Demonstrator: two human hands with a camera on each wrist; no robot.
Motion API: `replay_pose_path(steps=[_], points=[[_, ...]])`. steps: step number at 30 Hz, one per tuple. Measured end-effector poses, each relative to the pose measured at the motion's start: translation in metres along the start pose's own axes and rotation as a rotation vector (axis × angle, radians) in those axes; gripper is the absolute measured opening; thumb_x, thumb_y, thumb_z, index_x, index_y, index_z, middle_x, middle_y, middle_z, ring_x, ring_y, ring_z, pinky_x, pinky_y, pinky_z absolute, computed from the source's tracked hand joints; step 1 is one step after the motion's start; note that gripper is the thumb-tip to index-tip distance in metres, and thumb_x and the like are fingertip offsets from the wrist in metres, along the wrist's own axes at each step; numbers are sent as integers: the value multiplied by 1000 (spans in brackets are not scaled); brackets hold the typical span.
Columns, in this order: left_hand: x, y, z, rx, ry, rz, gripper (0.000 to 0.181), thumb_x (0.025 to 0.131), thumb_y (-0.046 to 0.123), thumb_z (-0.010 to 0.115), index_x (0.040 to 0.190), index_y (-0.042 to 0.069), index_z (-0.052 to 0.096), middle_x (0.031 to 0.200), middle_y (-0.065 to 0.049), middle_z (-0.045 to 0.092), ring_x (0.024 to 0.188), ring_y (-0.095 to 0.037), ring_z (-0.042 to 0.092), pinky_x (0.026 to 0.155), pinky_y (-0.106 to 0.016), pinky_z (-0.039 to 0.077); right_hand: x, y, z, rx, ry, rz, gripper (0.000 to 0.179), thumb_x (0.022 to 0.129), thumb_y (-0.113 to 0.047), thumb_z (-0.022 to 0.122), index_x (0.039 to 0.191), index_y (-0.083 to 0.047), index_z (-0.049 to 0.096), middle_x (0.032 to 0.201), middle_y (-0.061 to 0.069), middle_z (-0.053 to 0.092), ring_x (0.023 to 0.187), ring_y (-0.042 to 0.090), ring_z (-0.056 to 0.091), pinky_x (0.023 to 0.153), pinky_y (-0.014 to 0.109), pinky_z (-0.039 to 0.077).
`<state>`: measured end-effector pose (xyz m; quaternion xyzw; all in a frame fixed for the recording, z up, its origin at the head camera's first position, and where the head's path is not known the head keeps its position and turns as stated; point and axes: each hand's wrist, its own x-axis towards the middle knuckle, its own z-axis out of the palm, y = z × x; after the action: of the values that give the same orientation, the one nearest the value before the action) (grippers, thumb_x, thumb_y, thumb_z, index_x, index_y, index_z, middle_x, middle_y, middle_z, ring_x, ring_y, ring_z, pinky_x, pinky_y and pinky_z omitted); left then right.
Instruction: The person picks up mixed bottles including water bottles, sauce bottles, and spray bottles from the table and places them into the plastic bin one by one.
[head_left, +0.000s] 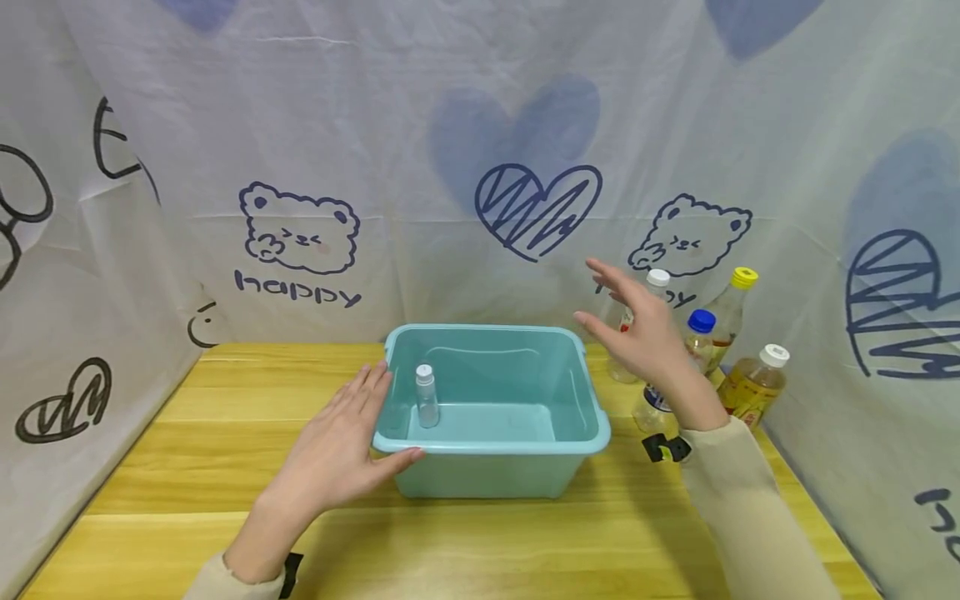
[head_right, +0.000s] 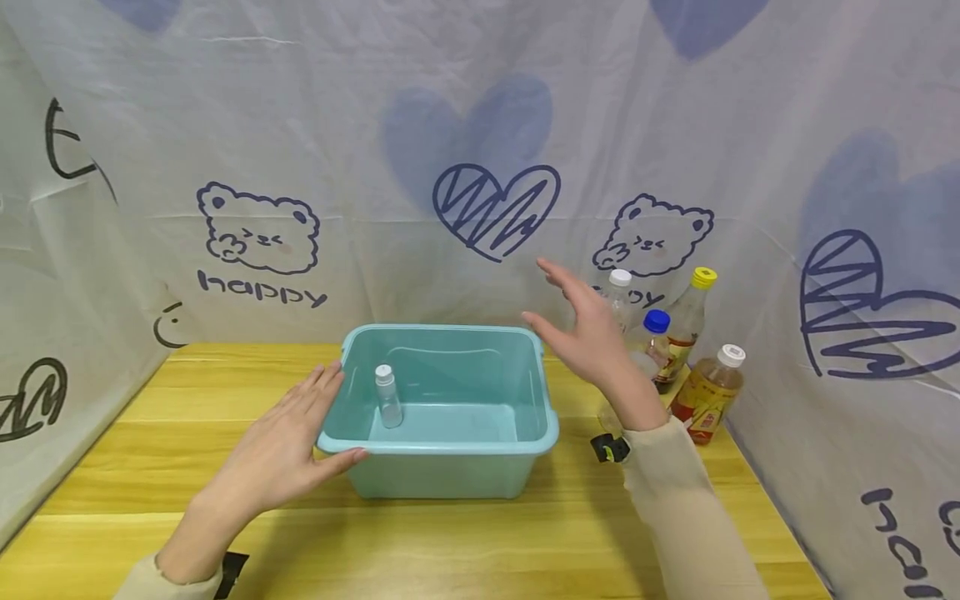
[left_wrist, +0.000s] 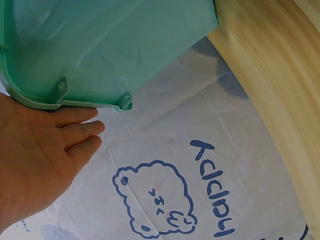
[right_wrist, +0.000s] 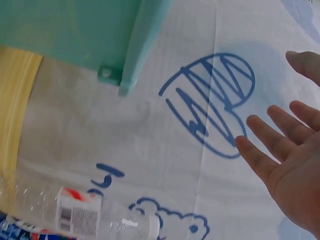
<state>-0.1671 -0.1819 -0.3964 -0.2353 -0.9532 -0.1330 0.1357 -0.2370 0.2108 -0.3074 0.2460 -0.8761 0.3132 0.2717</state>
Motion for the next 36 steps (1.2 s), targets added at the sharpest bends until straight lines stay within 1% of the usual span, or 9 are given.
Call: replay_pose_path(steps=[5, 8, 13, 16, 21, 23, 26, 31, 36], points=[[0, 1, 0, -4, -5, 4, 111, 92, 78, 54, 163, -2, 24, 172, -17, 18, 156, -39, 24, 126, -52, 28, -16, 6, -9, -22, 118, 32, 71, 94, -12, 78, 157, -14, 46, 157, 8, 51, 137, 35, 54, 110, 59, 49], [-1, 1, 0, -5, 3, 10, 110, 92, 77, 55, 163, -2, 25, 171, -17, 19, 156, -40, 25, 126, -53, 28, -25, 12, -15, -24, 196, 51, 73, 93, -10, 79, 157, -15, 46, 157, 7, 52, 139, 34, 53, 112, 57, 47], [-1, 0, 0, -3, 13, 11, 110, 92, 76, 56, 162, -4, 27, 171, -17, 19, 156, -39, 25, 126, -53, 28, -39, 22, -24, -13, 298, 96, 74, 92, -7, 79, 158, -15, 45, 159, 4, 49, 145, 30, 47, 121, 37, 40], [-1, 0, 0, -2, 11, 9, 110, 92, 76, 56, 162, -4, 27, 171, -17, 19, 156, -39, 25, 126, -52, 28, -48, 28, -30, -14, 337, 174, 75, 94, -10, 78, 160, -20, 43, 162, -3, 45, 148, 24, 43, 122, 27, 34], [-2, 0, -1, 1, 4, 7, 109, 93, 76, 55, 162, -4, 27, 171, -17, 19, 156, -39, 25, 126, -52, 28, -65, 38, -36, -22, 366, 319, 76, 97, -19, 76, 162, -30, 38, 165, -11, 39, 151, 18, 38, 125, 36, 32], [-1, -1, -1, 2, 5, 6, 109, 93, 76, 55, 162, -4, 27, 171, -17, 19, 156, -39, 25, 126, -53, 28, -70, 43, -36, -29, 369, 344, 76, 97, -21, 76, 162, -29, 37, 166, -8, 37, 152, 20, 37, 126, 40, 31], [-1, -1, 0, 2, 5, 4, 110, 92, 77, 56, 162, -4, 27, 171, -17, 19, 156, -39, 25, 126, -53, 27, -78, 51, -35, -33, 368, 375, 78, 97, -23, 75, 163, -27, 34, 167, -5, 36, 153, 20, 35, 127, 41, 30], [-1, -1, -1, -2, -9, -3, 112, 91, 79, 54, 163, -3, 25, 172, -16, 16, 157, -39, 23, 127, -52, 26, -87, 65, -28, -35, 356, 451, 80, 98, -26, 74, 165, -23, 31, 168, -5, 34, 154, 20, 33, 127, 42, 29], [-1, 0, -1, -4, -16, -6, 113, 91, 80, 54, 163, -2, 24, 172, -15, 15, 157, -38, 22, 127, -52, 26, -97, 78, -21, -6, 318, 502, 83, 99, -28, 73, 166, -21, 26, 168, 1, 33, 153, 29, 34, 126, 51, 30]])
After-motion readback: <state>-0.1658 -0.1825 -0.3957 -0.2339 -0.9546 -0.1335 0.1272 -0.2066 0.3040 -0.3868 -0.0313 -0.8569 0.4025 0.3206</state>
